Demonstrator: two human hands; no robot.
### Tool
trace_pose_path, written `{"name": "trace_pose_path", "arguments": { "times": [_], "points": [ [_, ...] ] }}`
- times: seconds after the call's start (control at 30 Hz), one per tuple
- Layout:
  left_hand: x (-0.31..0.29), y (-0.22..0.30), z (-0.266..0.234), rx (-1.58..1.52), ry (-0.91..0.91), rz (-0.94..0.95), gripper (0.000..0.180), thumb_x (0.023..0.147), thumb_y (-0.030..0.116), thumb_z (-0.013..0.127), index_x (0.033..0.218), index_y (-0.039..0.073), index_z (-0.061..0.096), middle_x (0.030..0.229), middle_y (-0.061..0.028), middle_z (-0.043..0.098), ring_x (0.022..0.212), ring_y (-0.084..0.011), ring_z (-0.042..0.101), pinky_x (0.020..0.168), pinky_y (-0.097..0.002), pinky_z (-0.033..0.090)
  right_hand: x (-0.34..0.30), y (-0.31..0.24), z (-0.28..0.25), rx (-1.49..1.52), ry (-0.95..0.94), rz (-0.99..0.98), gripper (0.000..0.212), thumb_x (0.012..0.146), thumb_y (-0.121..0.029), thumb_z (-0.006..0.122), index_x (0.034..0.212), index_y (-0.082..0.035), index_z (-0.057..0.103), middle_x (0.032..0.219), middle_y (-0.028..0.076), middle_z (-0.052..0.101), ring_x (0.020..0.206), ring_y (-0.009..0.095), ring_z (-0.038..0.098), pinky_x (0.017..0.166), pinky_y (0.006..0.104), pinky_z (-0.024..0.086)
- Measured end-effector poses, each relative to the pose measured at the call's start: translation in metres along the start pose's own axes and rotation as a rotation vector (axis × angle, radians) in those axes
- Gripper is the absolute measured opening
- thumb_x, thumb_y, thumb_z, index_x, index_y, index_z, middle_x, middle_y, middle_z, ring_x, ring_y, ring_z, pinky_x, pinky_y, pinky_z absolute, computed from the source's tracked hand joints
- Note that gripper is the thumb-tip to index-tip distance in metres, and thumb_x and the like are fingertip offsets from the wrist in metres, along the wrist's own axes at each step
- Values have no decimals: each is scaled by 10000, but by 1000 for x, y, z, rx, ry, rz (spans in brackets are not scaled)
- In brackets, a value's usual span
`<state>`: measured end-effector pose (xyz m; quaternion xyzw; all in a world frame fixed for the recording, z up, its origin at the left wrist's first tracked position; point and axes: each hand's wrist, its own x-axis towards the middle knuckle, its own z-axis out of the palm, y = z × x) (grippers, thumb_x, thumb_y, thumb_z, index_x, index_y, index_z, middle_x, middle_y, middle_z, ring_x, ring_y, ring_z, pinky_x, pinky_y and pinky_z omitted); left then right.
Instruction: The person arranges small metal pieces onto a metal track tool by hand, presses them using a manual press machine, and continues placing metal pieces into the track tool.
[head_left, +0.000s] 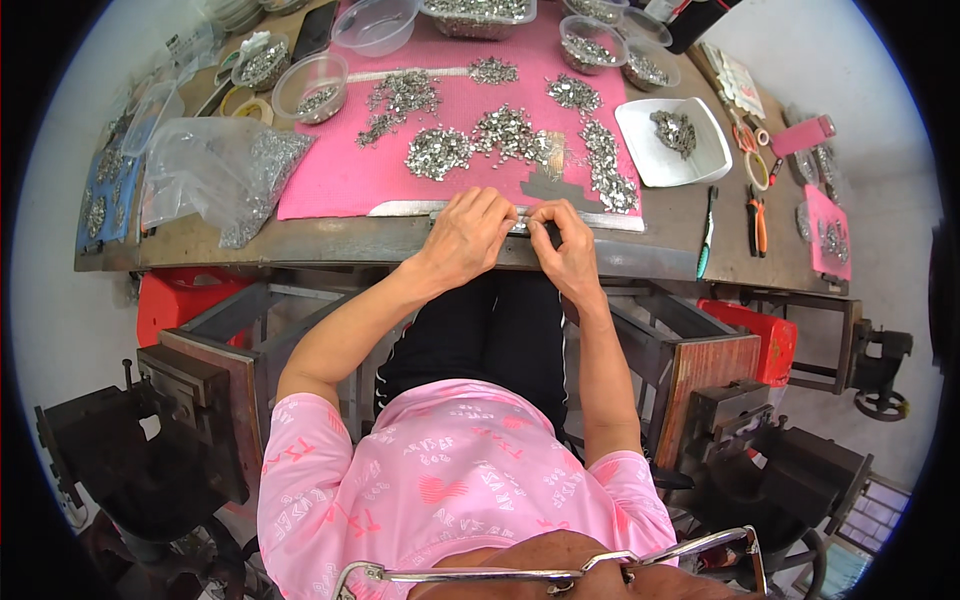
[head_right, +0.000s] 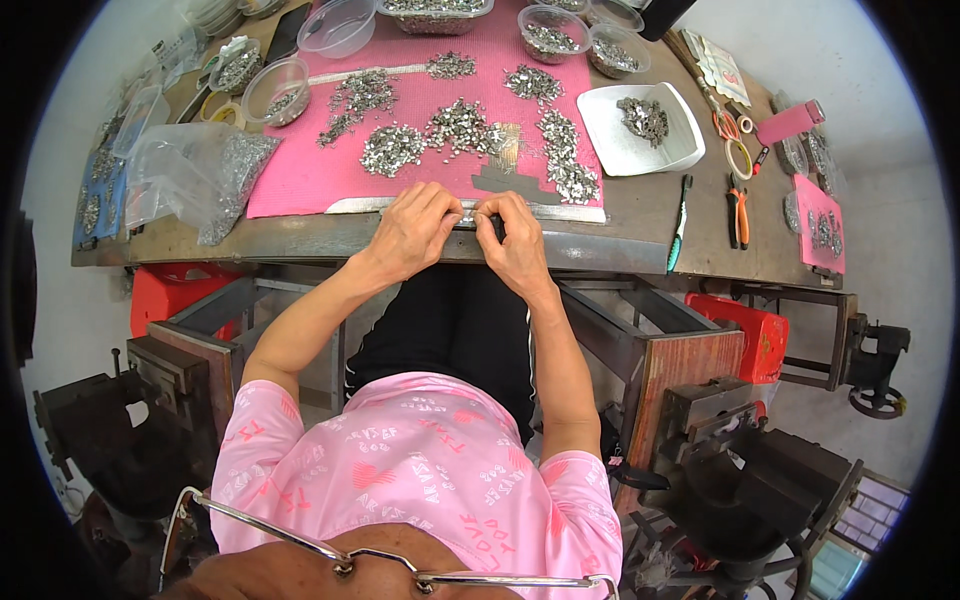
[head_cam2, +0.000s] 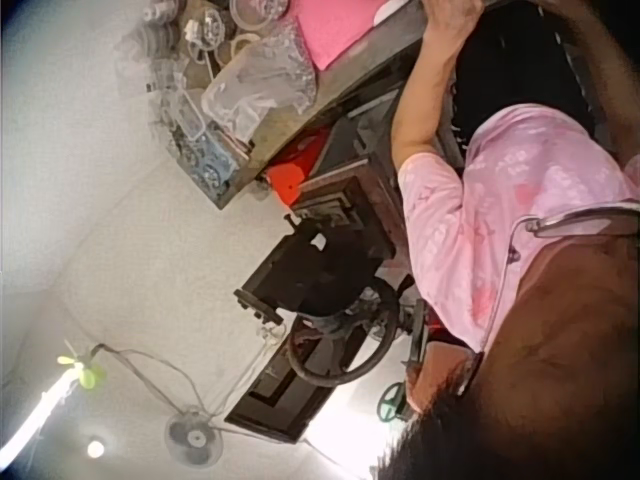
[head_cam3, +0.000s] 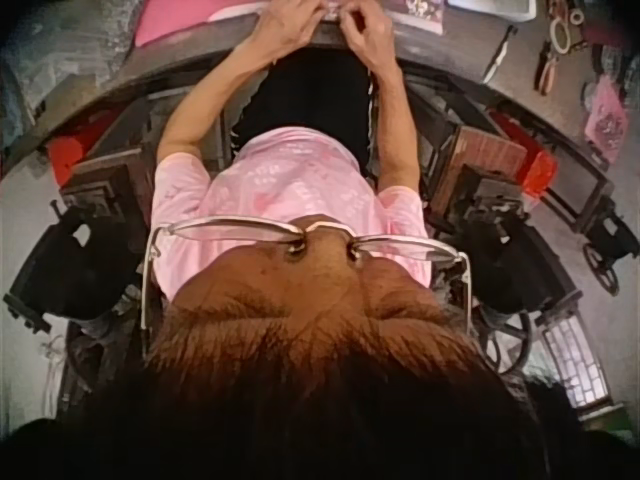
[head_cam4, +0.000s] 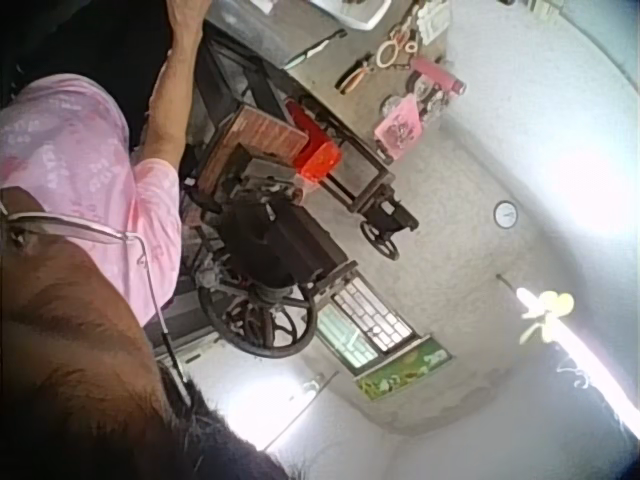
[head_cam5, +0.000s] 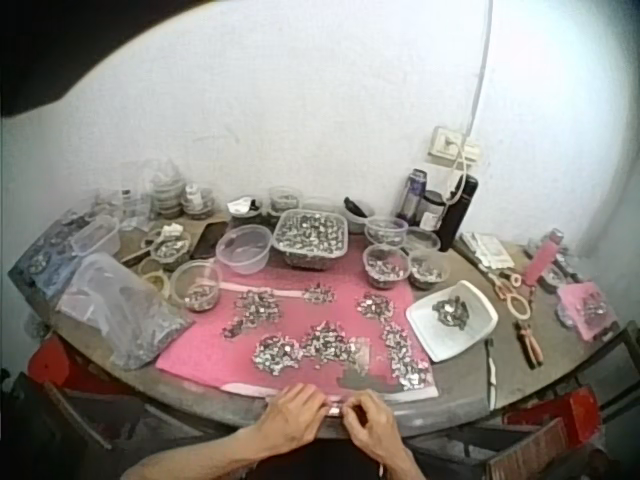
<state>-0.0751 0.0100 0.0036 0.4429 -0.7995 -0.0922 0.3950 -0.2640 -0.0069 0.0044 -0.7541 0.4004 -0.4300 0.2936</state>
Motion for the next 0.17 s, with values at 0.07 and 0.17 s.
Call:
{"name": "trace_pose_path", "arguments": {
  "times": [0.07,0.17],
  "points": [
    [1,1,-1,-3,-7,2,105,859,19,661,927,17,582,886,-111,579,831,-319,580,763,-431,470,0,0,-1,1,-12,14,92,847,35,644,884,16,563,874,133,625,836,308,611,776,403,482],
    [1,1,-2,-10,-24,2,105,862,22,661,929,18,580,888,-117,579,834,-324,583,769,-434,474,0,0,-3,-10,-37,13,91,849,32,645,885,16,562,873,134,623,840,310,612,784,405,483]
  ]
}}
